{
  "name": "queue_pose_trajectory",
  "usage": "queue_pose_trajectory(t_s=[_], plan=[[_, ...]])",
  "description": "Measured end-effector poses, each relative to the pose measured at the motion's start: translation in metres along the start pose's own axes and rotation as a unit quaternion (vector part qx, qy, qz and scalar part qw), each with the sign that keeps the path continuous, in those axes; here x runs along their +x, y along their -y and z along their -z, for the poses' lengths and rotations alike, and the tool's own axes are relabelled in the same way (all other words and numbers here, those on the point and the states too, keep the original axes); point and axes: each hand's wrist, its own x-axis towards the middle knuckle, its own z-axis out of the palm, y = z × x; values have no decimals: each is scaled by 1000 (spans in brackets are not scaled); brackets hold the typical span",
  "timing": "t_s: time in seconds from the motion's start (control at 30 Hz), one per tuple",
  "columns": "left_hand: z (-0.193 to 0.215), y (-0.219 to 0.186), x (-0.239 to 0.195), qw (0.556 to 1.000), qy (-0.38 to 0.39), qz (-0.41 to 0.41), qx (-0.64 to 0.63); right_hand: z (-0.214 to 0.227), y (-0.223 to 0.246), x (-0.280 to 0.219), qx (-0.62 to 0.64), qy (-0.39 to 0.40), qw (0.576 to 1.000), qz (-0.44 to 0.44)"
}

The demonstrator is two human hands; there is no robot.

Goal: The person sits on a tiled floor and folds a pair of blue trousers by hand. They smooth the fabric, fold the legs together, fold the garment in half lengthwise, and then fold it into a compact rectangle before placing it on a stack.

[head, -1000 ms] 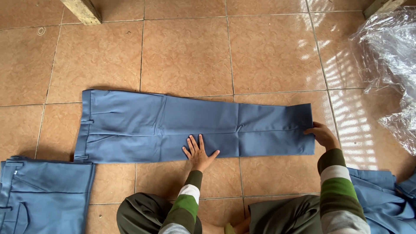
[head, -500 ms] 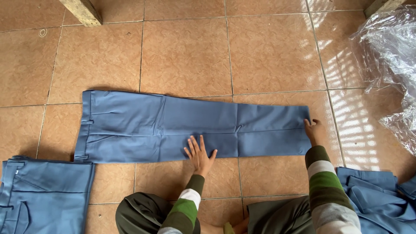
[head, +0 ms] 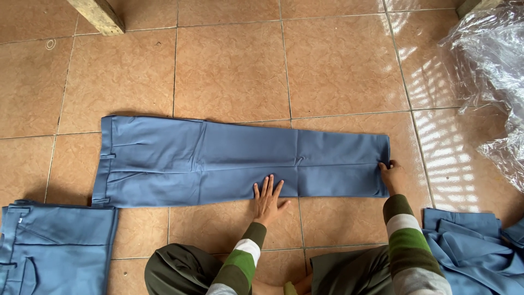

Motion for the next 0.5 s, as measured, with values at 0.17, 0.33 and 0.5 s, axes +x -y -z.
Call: queue_pose_trajectory(t_s=[0.17, 0.33, 0.5], plan=[[-6, 21, 4, 999, -28, -20, 12, -19, -8, 5, 24, -16, 1000, -1], [23, 31, 2, 998, -47, -34, -32, 4, 53, -49, 14, -89, 995, -33], [47, 68, 23, 991, -15, 132, 28, -41, 149, -133, -80, -149, 943, 286]])
